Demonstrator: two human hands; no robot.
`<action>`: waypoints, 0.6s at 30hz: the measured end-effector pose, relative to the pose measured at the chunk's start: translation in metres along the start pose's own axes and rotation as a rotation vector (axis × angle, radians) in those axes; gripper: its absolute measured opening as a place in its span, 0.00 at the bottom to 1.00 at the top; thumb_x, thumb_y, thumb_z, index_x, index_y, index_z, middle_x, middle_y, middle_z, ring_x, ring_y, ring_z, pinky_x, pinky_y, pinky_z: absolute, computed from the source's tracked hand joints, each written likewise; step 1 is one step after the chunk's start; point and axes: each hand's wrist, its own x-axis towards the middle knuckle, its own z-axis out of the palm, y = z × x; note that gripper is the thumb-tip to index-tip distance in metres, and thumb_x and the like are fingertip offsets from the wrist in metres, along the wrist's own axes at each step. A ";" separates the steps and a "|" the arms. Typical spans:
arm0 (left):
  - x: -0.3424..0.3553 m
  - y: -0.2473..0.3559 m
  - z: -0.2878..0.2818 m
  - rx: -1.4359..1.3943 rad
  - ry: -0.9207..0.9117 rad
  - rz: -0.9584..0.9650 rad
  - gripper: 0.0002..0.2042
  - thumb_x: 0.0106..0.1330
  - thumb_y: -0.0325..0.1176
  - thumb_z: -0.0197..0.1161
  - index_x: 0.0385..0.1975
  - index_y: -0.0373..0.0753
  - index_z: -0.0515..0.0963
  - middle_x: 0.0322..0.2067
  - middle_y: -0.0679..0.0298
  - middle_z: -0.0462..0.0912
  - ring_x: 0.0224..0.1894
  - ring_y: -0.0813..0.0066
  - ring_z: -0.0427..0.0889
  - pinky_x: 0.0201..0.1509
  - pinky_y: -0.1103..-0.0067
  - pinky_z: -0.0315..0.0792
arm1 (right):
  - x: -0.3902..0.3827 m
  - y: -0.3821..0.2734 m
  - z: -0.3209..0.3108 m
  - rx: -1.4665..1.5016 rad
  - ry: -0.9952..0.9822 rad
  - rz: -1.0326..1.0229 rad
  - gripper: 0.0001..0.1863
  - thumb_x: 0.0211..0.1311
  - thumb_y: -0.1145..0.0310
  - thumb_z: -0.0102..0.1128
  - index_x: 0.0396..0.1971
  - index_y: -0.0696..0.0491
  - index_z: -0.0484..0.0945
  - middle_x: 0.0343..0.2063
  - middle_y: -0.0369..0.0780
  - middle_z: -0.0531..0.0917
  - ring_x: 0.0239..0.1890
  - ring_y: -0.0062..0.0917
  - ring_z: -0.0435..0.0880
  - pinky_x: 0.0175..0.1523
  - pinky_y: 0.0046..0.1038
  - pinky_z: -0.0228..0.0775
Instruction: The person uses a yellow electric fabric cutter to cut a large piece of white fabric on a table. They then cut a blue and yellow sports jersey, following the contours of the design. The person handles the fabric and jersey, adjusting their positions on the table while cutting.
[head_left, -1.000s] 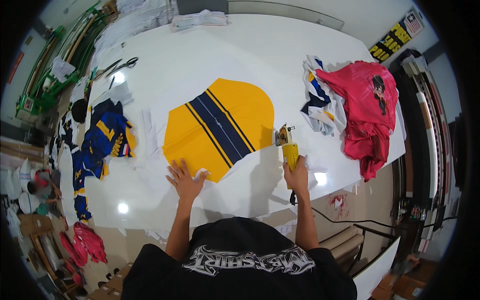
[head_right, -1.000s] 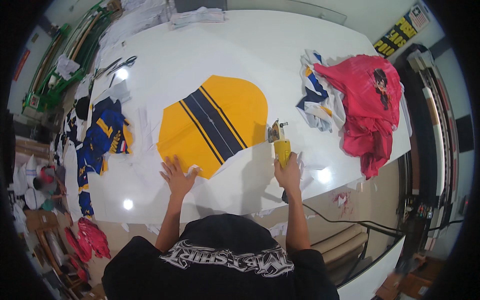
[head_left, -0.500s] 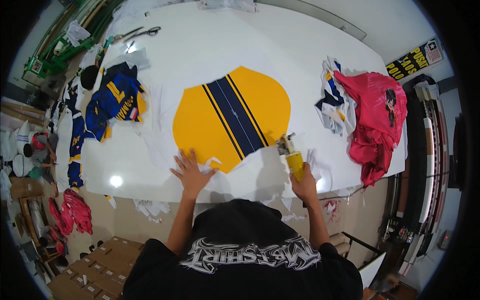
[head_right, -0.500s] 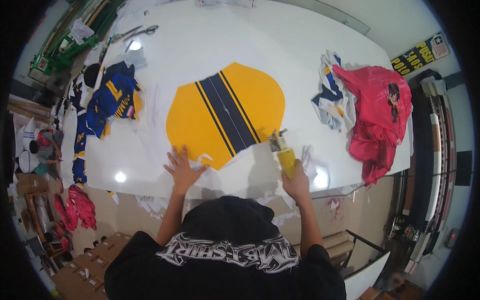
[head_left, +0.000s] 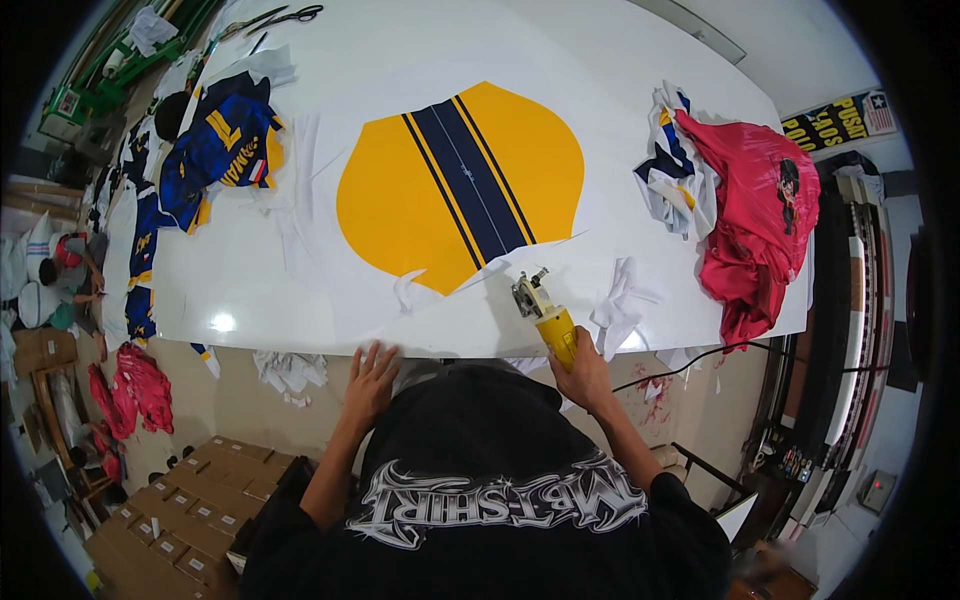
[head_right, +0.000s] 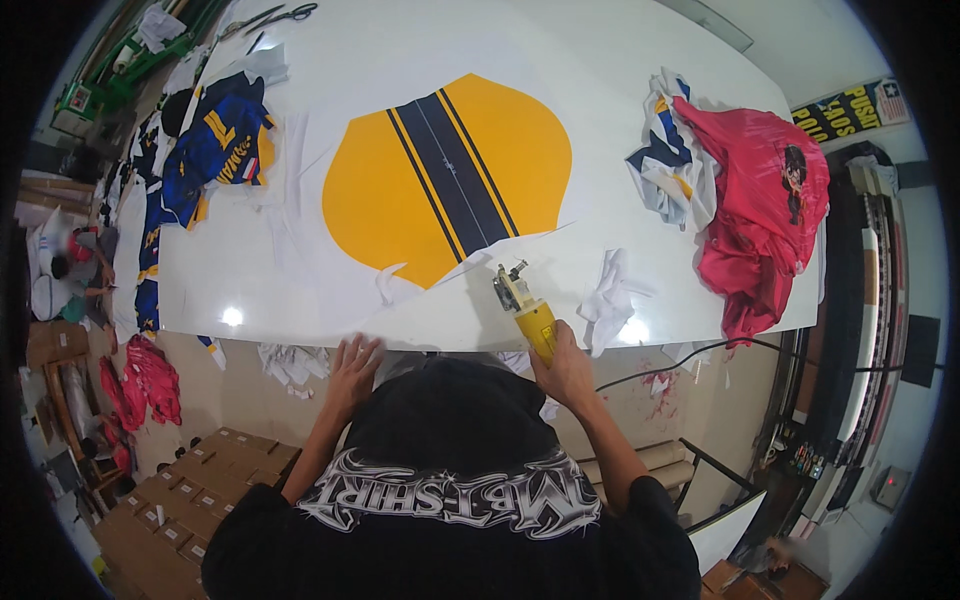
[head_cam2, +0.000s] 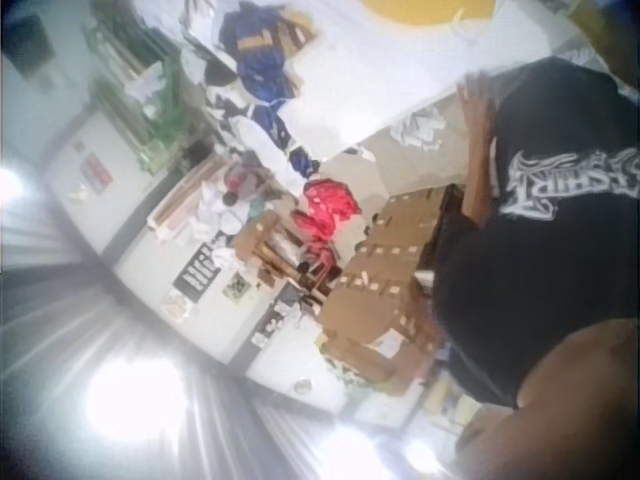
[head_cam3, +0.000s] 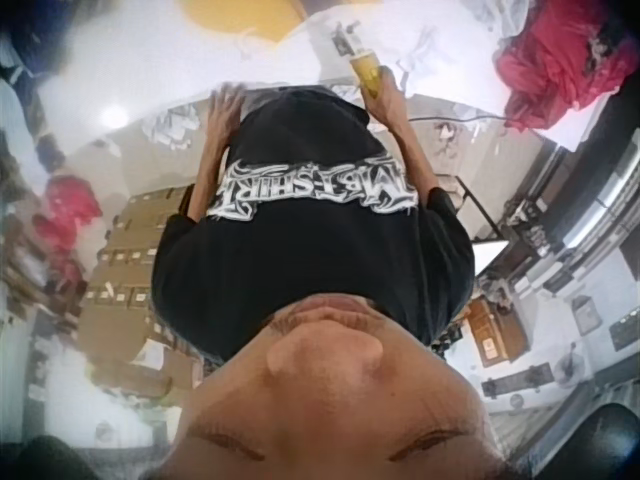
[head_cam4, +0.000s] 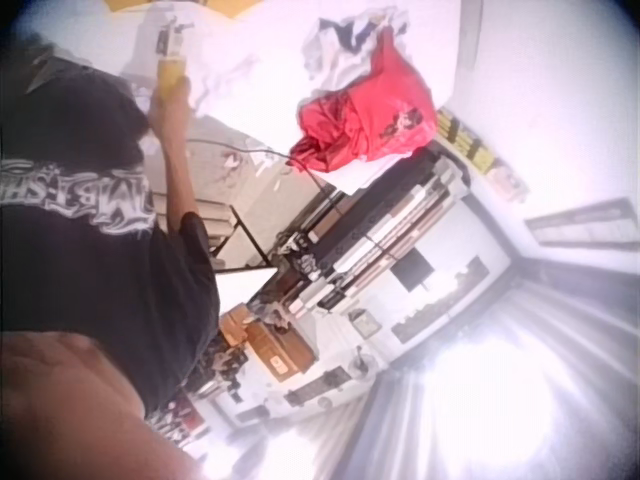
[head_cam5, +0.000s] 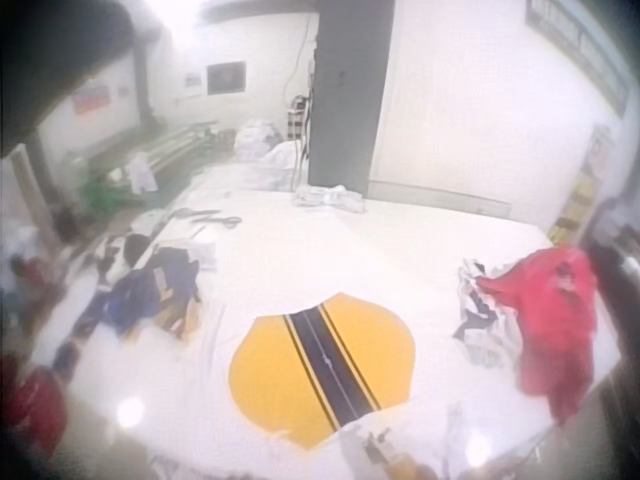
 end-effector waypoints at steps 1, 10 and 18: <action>-0.009 -0.002 -0.004 -0.018 -0.007 0.015 0.16 0.66 0.22 0.59 0.53 0.39 0.82 0.67 0.50 0.75 0.74 0.50 0.68 0.79 0.50 0.54 | 0.001 -0.001 -0.001 0.006 -0.023 0.008 0.35 0.66 0.62 0.68 0.64 0.62 0.61 0.50 0.63 0.81 0.43 0.61 0.85 0.46 0.53 0.79; 0.122 0.009 -0.030 -0.051 0.431 -0.015 0.16 0.66 0.27 0.66 0.53 0.36 0.82 0.58 0.56 0.80 0.62 0.54 0.76 0.66 0.58 0.66 | 0.022 -0.017 0.003 -0.029 -0.041 0.065 0.30 0.69 0.58 0.64 0.59 0.60 0.61 0.48 0.61 0.80 0.41 0.63 0.84 0.45 0.56 0.79; 0.138 -0.005 -0.011 -0.099 0.343 -0.086 0.10 0.67 0.27 0.64 0.47 0.37 0.84 0.48 0.60 0.82 0.53 0.57 0.78 0.60 0.62 0.68 | 0.052 -0.040 0.000 -0.042 -0.046 0.070 0.29 0.68 0.60 0.63 0.57 0.62 0.61 0.48 0.63 0.80 0.41 0.64 0.84 0.45 0.56 0.79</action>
